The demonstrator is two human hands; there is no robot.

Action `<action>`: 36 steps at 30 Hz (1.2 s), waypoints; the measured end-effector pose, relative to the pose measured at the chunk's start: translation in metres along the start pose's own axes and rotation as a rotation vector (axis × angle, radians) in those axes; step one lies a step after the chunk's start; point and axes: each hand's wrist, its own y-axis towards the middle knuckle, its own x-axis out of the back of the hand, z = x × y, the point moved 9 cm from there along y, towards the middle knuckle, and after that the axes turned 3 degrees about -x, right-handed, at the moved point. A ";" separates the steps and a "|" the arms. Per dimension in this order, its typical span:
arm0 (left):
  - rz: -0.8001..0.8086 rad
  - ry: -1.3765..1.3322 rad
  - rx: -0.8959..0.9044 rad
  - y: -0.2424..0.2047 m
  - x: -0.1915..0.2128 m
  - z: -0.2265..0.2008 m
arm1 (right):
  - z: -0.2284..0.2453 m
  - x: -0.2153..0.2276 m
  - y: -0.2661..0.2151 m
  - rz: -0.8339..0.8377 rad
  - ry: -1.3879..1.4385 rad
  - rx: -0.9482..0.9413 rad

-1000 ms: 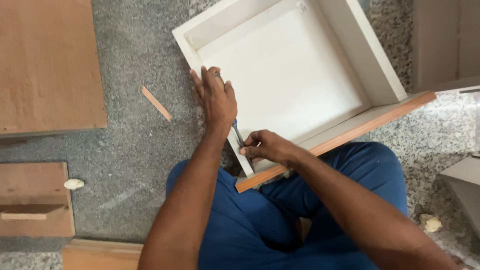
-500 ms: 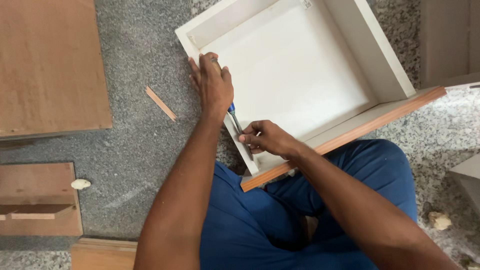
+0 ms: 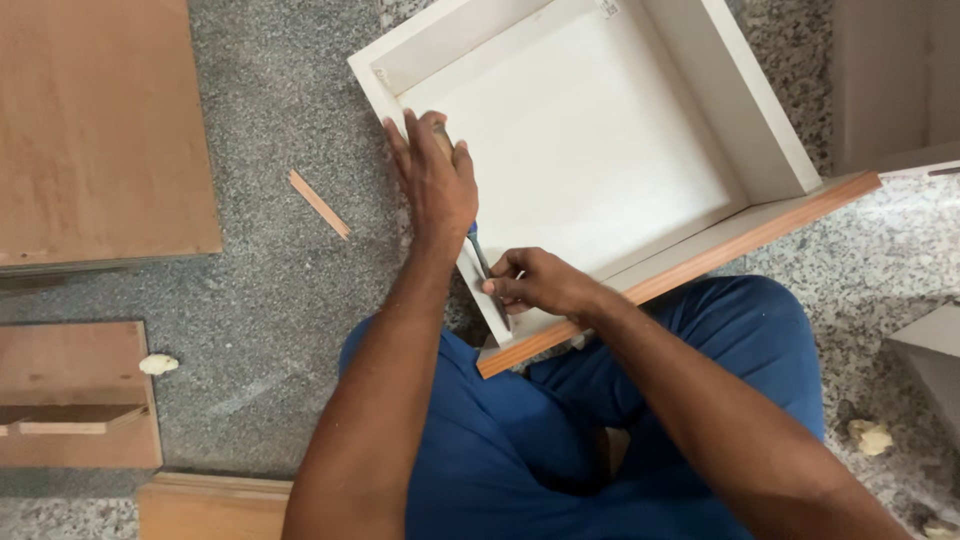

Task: The person is sitting on the floor assembling a white drawer. They use a chisel to scrape and smooth the edges of the drawer, then attach metal drawer slides to the sides.

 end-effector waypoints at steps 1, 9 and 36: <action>0.024 0.010 0.014 -0.008 -0.002 0.003 | -0.002 -0.001 -0.001 0.007 -0.004 -0.007; -0.042 -0.222 -0.036 -0.017 0.023 -0.001 | 0.001 0.004 -0.007 0.019 0.091 0.021; 0.925 0.415 -0.710 -0.176 -0.025 -0.053 | 0.039 0.097 -0.086 -0.813 -0.405 0.101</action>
